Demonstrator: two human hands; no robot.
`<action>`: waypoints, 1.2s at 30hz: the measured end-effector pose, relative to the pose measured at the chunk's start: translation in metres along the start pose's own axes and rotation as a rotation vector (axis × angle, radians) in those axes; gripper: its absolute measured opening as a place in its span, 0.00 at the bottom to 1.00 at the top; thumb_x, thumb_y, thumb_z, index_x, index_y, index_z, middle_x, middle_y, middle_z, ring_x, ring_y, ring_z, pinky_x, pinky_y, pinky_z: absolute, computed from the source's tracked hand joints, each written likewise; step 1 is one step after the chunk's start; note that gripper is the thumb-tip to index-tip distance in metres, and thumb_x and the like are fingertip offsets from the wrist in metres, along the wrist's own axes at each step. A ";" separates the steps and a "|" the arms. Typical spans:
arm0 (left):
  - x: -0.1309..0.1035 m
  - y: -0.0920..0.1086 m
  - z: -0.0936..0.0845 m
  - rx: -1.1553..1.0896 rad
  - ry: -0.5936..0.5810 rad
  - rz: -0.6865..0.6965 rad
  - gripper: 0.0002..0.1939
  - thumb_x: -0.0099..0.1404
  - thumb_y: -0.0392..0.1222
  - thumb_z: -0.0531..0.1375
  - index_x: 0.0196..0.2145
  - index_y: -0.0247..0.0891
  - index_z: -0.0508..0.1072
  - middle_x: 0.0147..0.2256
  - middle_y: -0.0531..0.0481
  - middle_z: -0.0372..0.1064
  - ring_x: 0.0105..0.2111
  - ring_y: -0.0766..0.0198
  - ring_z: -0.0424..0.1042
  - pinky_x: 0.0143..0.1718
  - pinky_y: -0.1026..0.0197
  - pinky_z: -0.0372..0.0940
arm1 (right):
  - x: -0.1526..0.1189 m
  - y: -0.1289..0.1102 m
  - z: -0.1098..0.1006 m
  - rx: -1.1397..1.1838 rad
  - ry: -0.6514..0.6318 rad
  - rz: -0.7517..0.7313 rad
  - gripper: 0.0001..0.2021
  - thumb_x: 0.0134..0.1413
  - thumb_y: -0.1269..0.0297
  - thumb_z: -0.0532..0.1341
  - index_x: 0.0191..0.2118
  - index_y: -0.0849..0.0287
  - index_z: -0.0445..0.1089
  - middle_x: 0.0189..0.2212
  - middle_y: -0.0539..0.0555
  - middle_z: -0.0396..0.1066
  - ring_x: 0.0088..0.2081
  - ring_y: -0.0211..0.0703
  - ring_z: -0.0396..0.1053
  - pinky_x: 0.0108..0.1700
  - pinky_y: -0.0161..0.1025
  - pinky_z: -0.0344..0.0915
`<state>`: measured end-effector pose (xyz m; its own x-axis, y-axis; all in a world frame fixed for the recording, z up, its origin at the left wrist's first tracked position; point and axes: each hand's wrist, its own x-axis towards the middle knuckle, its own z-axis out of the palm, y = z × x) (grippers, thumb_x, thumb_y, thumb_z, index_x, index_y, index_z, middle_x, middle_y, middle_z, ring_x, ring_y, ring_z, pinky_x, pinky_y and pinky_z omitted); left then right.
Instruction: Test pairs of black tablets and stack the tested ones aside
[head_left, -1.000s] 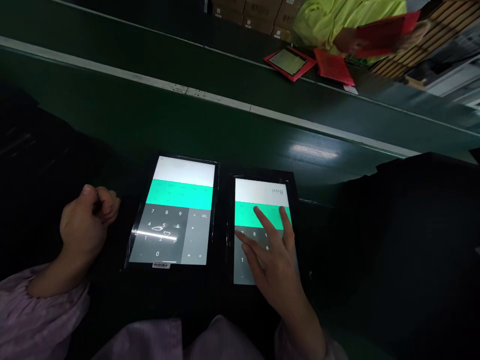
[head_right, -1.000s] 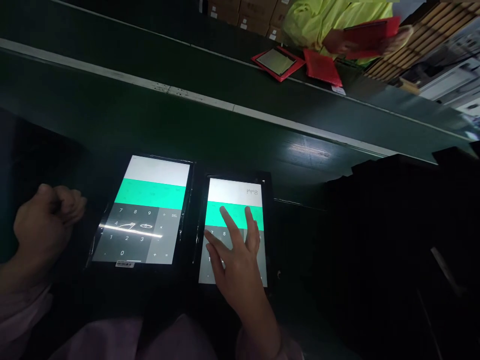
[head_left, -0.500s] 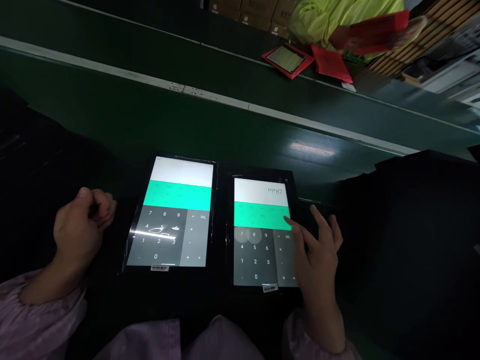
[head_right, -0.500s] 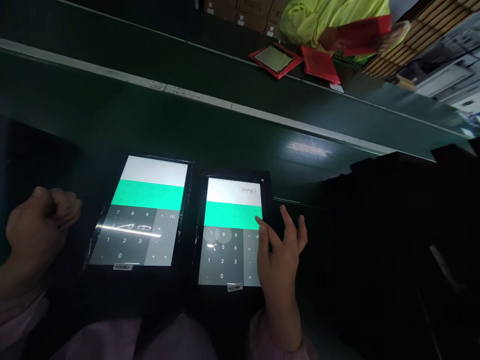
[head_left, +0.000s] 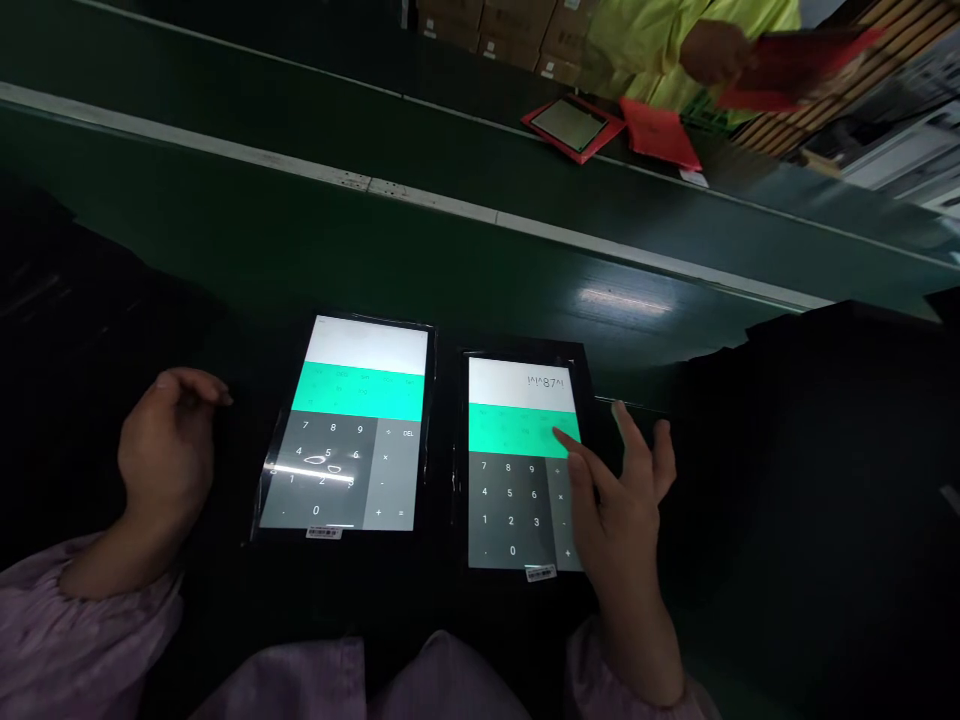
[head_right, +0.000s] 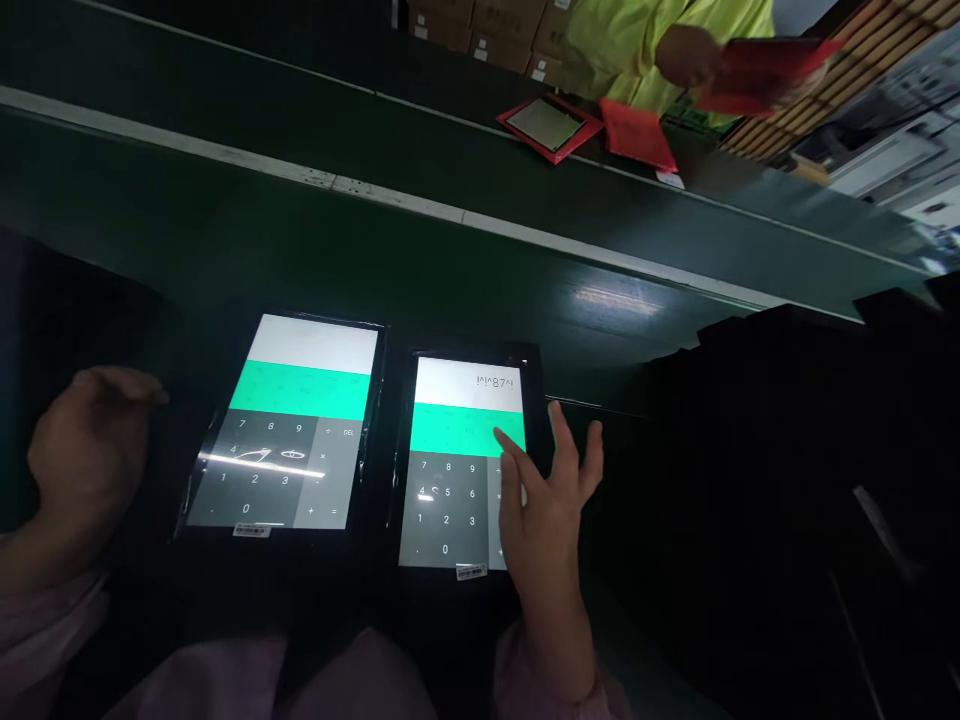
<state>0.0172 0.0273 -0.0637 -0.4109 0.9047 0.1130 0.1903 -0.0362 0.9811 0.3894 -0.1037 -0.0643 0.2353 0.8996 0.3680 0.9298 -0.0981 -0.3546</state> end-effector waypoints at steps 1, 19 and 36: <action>0.001 -0.003 0.000 -0.041 -0.004 -0.014 0.16 0.71 0.31 0.47 0.28 0.36 0.69 0.33 0.48 0.68 0.38 0.65 0.71 0.42 0.64 0.68 | 0.001 -0.003 -0.001 0.005 -0.012 -0.030 0.20 0.73 0.55 0.52 0.50 0.57 0.80 0.71 0.60 0.54 0.74 0.70 0.33 0.62 0.73 0.56; -0.026 0.000 -0.020 0.096 -0.420 -0.184 0.26 0.71 0.54 0.52 0.61 0.39 0.66 0.66 0.46 0.59 0.68 0.57 0.54 0.71 0.48 0.50 | 0.045 -0.148 0.035 0.157 -0.458 -0.235 0.22 0.73 0.58 0.49 0.56 0.60 0.77 0.22 0.50 0.70 0.21 0.37 0.66 0.23 0.34 0.55; -0.028 -0.005 -0.016 0.326 -0.556 0.027 0.25 0.69 0.49 0.58 0.62 0.48 0.66 0.69 0.46 0.47 0.69 0.48 0.49 0.69 0.35 0.48 | 0.044 -0.138 0.038 0.164 -0.408 -0.175 0.23 0.72 0.60 0.50 0.44 0.66 0.81 0.19 0.51 0.68 0.19 0.37 0.64 0.23 0.35 0.53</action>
<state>0.0138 -0.0047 -0.0695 0.1044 0.9934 -0.0471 0.4911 -0.0103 0.8711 0.2605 -0.0338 -0.0320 -0.0817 0.9936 0.0780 0.8808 0.1086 -0.4609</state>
